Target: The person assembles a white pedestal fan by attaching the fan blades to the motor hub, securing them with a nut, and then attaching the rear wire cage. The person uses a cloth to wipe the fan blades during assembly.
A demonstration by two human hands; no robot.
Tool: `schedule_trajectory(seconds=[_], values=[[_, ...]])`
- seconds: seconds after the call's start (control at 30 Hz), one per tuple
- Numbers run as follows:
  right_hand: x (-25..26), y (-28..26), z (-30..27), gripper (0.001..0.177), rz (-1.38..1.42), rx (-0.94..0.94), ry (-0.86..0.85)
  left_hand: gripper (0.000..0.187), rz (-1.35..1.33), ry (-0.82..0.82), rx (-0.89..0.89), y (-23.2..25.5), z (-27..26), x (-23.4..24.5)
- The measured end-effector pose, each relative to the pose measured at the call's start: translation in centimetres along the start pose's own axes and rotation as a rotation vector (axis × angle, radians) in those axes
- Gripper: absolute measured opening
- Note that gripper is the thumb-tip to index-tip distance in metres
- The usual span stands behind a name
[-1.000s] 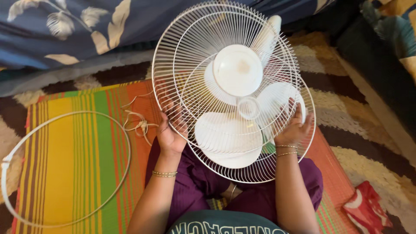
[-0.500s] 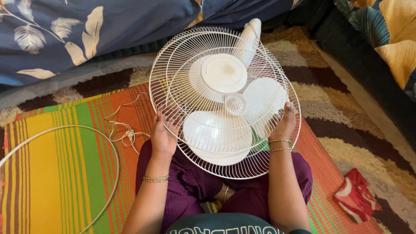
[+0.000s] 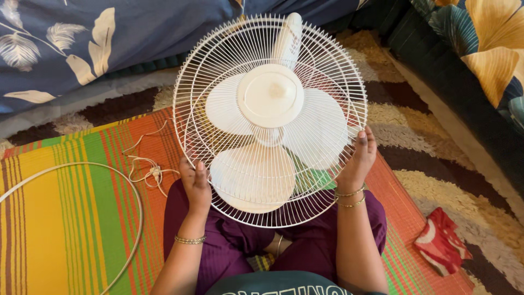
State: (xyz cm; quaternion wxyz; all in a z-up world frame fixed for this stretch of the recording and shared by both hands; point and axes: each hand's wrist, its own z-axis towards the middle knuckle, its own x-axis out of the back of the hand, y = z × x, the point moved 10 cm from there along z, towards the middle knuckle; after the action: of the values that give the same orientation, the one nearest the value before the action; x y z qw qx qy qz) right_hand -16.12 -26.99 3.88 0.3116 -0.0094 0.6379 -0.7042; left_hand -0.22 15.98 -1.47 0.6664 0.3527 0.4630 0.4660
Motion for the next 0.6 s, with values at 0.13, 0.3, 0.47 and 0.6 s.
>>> schedule_trajectory(seconds=[0.13,0.3,0.47,0.6], values=[[-0.4,-1.4,-0.1,0.061,0.01,0.048,-0.026,0.066,-0.059,0.009,-0.038,0.5,0.2,0.1],[0.1,-2.7,-0.2,0.064,0.022,0.07,-0.001,0.073,-0.138,-0.065,-0.029,1.0,1.9,-1.1],[0.3,-2.9,0.1,0.068,-0.013,0.032,0.019,0.073,0.028,-0.083,-0.044,2.0,4.0,-2.5],[0.0,-2.7,0.4,0.067,0.035,0.035,-0.021,0.07,-0.099,-0.087,0.07,1.0,4.2,-2.4]])
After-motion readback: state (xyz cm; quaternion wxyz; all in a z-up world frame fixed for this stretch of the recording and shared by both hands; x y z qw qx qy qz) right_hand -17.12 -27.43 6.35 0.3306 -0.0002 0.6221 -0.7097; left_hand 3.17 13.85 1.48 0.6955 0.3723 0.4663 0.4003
